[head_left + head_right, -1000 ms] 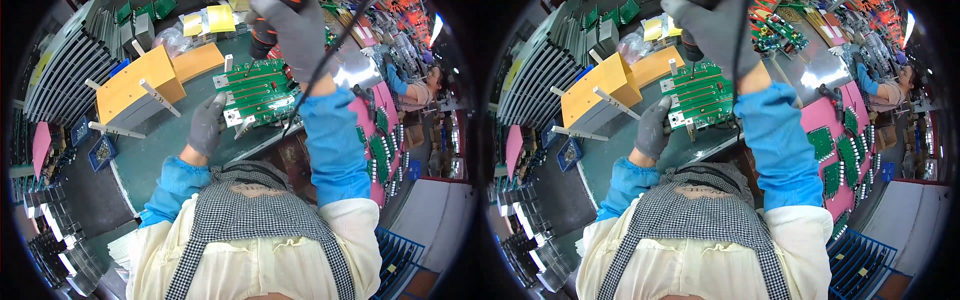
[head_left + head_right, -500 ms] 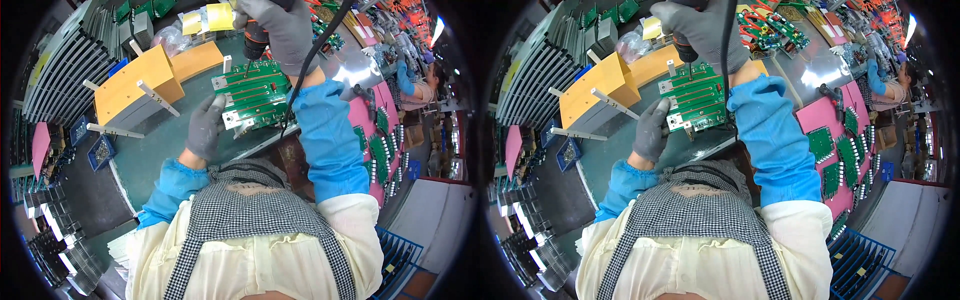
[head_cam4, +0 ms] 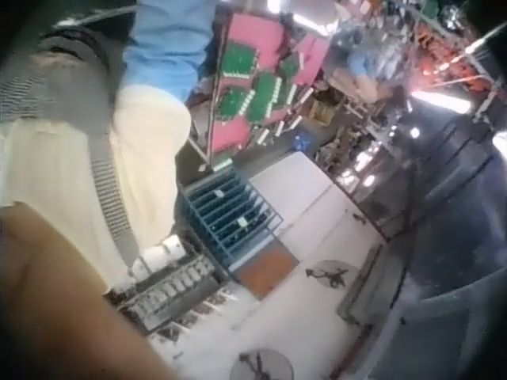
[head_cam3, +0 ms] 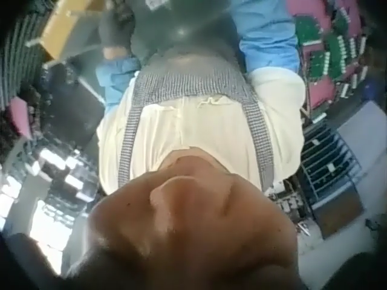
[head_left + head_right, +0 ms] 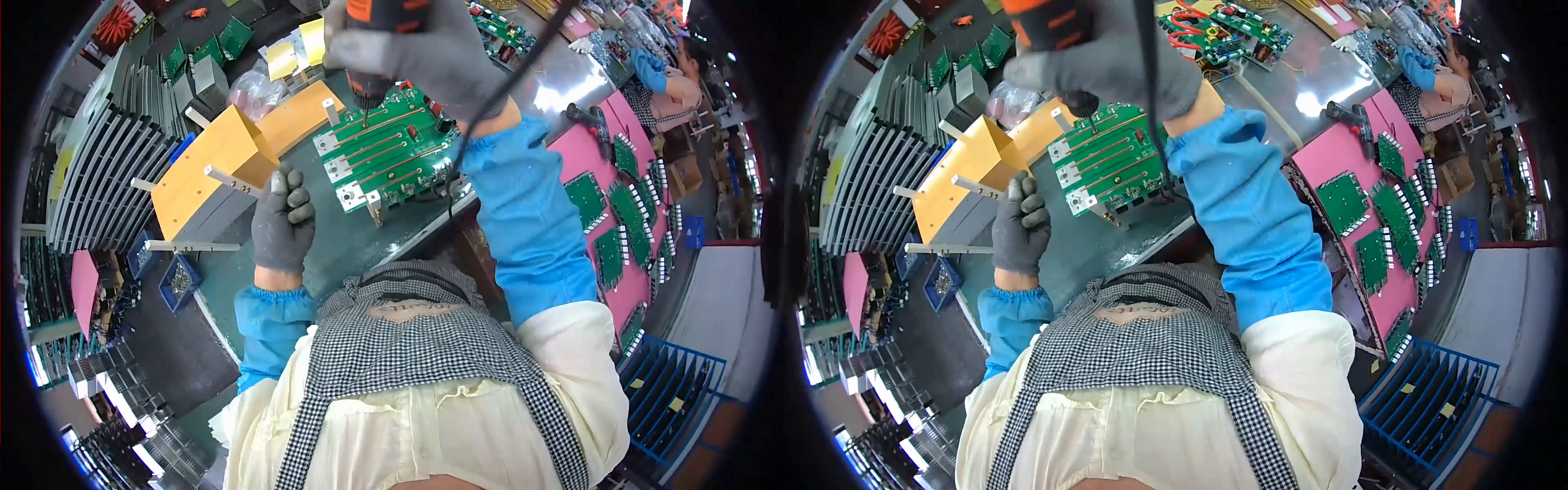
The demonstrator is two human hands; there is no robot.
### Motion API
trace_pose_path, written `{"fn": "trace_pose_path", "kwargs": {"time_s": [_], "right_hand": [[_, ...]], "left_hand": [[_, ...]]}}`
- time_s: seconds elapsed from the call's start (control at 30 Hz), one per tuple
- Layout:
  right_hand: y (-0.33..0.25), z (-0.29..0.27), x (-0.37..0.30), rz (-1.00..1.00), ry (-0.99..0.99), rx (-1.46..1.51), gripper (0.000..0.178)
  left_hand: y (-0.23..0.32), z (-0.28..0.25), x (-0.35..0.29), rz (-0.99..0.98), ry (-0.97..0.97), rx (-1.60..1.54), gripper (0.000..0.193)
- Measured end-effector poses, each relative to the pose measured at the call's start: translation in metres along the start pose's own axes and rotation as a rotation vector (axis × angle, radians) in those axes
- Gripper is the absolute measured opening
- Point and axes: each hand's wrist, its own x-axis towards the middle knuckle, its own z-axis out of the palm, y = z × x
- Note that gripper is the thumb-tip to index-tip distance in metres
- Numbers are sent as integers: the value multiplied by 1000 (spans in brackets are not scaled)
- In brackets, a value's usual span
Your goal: The worker is assembling and testing electrical components on green printed circuit boards.
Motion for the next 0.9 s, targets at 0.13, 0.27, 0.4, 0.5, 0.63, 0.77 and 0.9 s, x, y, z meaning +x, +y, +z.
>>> {"fn": "trace_pose_path", "kwargs": {"time_s": [0.13,0.27,0.4,0.5,0.63,0.77,0.9], "right_hand": [[-32,31,-4,97,489,208,17],[-40,24,-3,-103,607,414,17],[-51,39,-31,-105,551,475,20],[-52,52,-43,-177,624,535,21],[-4,25,-36,-591,-61,1202,22],[-27,30,-64,-330,552,577,32],[-27,31,-72,-324,609,513,27]], "left_hand": [[2,38,-7,129,182,277,28],[2,59,-6,75,213,278,39],[-2,66,-9,-6,94,263,47],[-6,70,-14,-2,92,310,50],[-6,73,-18,-11,66,348,49],[-5,71,-23,15,48,384,48],[-5,66,-25,16,-4,420,44]]}}
